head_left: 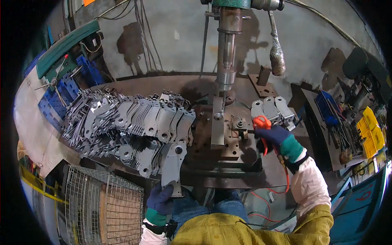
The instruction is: The person is using a drill press to create holes in metal components.
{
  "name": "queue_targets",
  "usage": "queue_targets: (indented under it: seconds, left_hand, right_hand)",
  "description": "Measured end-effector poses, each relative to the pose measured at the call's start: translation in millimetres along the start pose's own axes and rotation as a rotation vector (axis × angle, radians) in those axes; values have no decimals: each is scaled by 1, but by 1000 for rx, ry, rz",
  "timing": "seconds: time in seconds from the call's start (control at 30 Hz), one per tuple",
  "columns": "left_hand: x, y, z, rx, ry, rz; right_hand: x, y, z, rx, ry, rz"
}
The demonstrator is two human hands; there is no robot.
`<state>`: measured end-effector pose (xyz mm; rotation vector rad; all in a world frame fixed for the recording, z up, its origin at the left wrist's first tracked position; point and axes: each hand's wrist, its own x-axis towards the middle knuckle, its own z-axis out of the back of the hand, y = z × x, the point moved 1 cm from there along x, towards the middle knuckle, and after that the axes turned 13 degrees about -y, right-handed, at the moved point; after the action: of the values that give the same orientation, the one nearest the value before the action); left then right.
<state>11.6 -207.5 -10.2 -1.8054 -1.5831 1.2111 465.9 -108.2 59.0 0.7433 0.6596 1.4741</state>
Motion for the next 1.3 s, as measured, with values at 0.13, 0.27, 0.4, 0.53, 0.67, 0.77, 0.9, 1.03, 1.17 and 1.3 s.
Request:
queue_targets:
  seconds: [0.13,0.27,0.4,0.53,0.67,0.77,0.9,1.03,1.17,1.3]
  left_hand:
    - [-7,-2,6,163,-96,-51]
    - [-13,-6,24,408,-67,-227]
    - [-21,-10,35,415,-80,-252]
    - [-23,-15,27,188,-105,-80]
    - [-23,-12,28,144,-122,-45]
    - [-19,-9,31,211,-84,-65]
    - [-20,-6,30,246,-107,6]
    - [-20,-3,33,359,-86,-74]
    - [-15,12,78,967,30,-733]
    - [-12,15,67,580,-33,-341]
  right_hand:
    - [34,-14,-6,8,32,113]
    - [58,4,-18,-200,54,117]
    - [64,44,-28,-99,22,-258]
    - [68,33,-21,-37,-97,-183]
    - [73,38,-27,37,-102,-307]
    - [75,41,-22,48,-97,-211]
    - [89,30,-28,214,-70,-189]
    - [94,42,-28,322,-127,-442]
    - [92,58,-30,260,-111,-189]
    - [121,40,-32,-105,-203,-117]
